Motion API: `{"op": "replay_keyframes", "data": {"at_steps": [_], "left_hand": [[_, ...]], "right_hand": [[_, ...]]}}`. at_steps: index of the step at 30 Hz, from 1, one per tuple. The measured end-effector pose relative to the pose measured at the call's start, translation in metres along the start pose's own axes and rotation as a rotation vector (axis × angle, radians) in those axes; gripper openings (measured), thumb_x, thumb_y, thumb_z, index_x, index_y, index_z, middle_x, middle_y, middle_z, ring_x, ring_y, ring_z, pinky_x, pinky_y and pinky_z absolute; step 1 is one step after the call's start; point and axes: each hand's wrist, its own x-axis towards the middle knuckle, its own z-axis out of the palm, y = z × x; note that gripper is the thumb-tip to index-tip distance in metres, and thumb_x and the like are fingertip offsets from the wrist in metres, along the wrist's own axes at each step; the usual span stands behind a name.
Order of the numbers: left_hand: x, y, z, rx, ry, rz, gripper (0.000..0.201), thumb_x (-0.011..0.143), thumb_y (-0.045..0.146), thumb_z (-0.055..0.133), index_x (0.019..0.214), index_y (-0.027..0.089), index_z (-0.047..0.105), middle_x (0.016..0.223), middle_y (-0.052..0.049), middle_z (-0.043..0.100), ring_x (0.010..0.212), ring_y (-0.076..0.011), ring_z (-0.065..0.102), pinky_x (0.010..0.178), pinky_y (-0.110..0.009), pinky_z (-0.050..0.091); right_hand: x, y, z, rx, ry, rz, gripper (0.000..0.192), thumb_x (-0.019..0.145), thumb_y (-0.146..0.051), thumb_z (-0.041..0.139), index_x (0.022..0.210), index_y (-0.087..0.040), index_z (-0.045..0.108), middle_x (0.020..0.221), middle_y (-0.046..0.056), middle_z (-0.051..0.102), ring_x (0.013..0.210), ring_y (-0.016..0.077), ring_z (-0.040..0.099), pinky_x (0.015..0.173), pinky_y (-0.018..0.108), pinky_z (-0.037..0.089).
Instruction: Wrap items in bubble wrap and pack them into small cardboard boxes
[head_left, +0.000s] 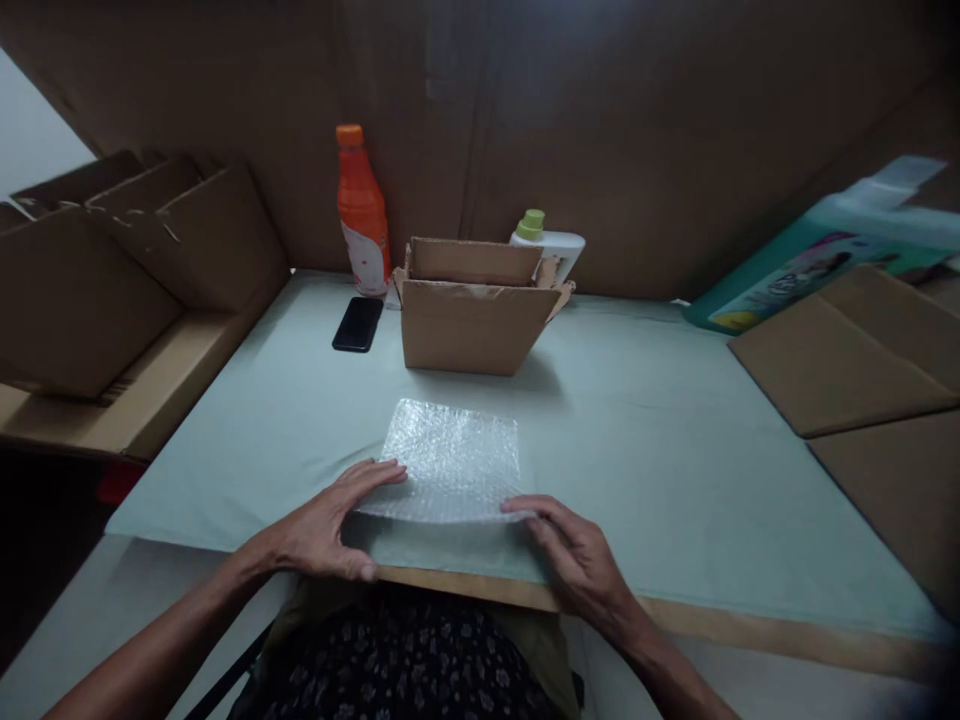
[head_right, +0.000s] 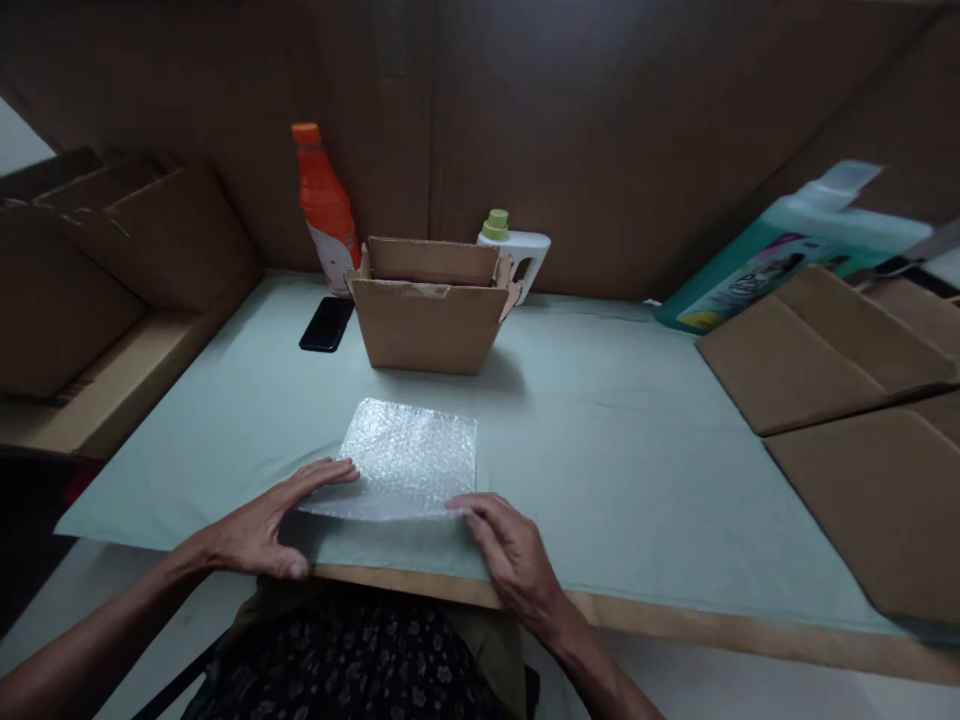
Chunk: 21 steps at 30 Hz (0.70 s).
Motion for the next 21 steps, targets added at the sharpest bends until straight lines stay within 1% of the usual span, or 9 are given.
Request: {"op": "replay_keyframes", "data": {"at_steps": [1,2,3,5,7,9,14,19,21], "left_hand": [[0.000,0.002,0.002,-0.030,0.037,-0.024,0.095,0.072,0.063,0.077,0.153,0.033,0.037,0.152,-0.012,0.051,0.143,-0.0379,0.043,0.111,-0.061,0.041],[0.002,0.003,0.004,-0.049,0.096,-0.053,0.087,0.075,0.057,0.076,0.151,0.032,0.042,0.145,-0.012,0.059,0.136,-0.0354,0.052,0.108,-0.057,0.046],[0.007,0.004,0.008,-0.055,0.170,-0.089,0.070,0.080,0.050,0.073,0.143,0.030,0.051,0.133,-0.010,0.067,0.125,-0.0322,0.060,0.103,-0.053,0.050],[0.021,0.004,0.016,-0.043,0.309,-0.170,0.032,0.088,0.040,0.060,0.114,0.025,0.070,0.103,-0.006,0.076,0.097,-0.0251,0.070,0.087,-0.042,0.056],[0.038,0.002,0.021,-0.023,0.376,-0.225,0.026,0.091,0.036,0.050,0.088,0.021,0.072,0.081,-0.003,0.074,0.077,-0.0203,0.069,0.071,-0.033,0.055],[0.051,-0.001,0.023,-0.009,0.383,-0.248,0.027,0.090,0.034,0.048,0.082,0.020,0.070,0.075,-0.001,0.071,0.070,-0.0182,0.066,0.065,-0.029,0.052],[0.067,-0.011,0.019,0.105,0.426,-0.332,0.026,0.090,0.035,0.051,0.099,0.021,0.070,0.074,-0.001,0.070,0.066,-0.0193,0.064,0.063,-0.031,0.049],[0.073,-0.022,0.025,0.267,0.440,-0.374,0.041,0.087,0.031,0.058,0.126,0.018,0.062,0.085,-0.007,0.071,0.078,-0.0268,0.067,0.074,-0.039,0.051],[0.073,-0.022,0.028,0.386,0.461,-0.348,0.048,0.089,0.030,0.058,0.135,0.017,0.055,0.091,-0.009,0.071,0.082,-0.0282,0.067,0.076,-0.041,0.053]], "right_hand": [[0.001,-0.002,-0.003,0.052,0.037,0.105,0.027,0.099,-0.038,0.048,0.100,-0.026,0.072,0.094,0.005,0.077,0.086,0.0219,0.072,0.076,0.034,0.060],[0.002,-0.004,-0.005,0.095,0.070,0.188,0.029,0.097,-0.043,0.049,0.097,-0.025,0.072,0.088,0.004,0.075,0.079,0.0211,0.071,0.070,0.032,0.059],[0.003,-0.005,-0.005,0.133,0.095,0.246,0.031,0.096,-0.047,0.051,0.096,-0.024,0.071,0.083,0.003,0.073,0.073,0.0203,0.069,0.067,0.031,0.058],[0.005,-0.004,-0.004,0.209,0.098,0.308,0.034,0.092,-0.052,0.056,0.106,-0.023,0.069,0.083,0.003,0.073,0.074,0.0203,0.069,0.069,0.032,0.058],[0.009,-0.002,0.000,0.256,0.069,0.320,0.049,0.087,-0.051,0.063,0.127,-0.022,0.060,0.093,0.004,0.074,0.086,0.0224,0.071,0.079,0.035,0.058],[0.015,0.003,0.005,0.215,0.067,0.297,0.065,0.084,-0.048,0.068,0.140,-0.022,0.049,0.097,0.005,0.074,0.093,0.0230,0.071,0.085,0.037,0.056],[0.038,0.020,0.015,-0.150,0.179,0.228,0.059,0.089,-0.043,0.060,0.142,-0.019,0.050,0.083,0.003,0.069,0.079,0.0225,0.066,0.081,0.039,0.052],[0.048,0.036,0.021,-0.512,0.190,0.088,0.058,0.092,-0.035,0.055,0.146,-0.017,0.046,0.083,0.006,0.069,0.079,0.0259,0.063,0.078,0.043,0.047],[0.045,0.036,0.019,-0.621,0.222,0.039,0.059,0.094,-0.037,0.055,0.149,-0.017,0.042,0.092,0.010,0.071,0.084,0.0283,0.063,0.078,0.043,0.045]]}}
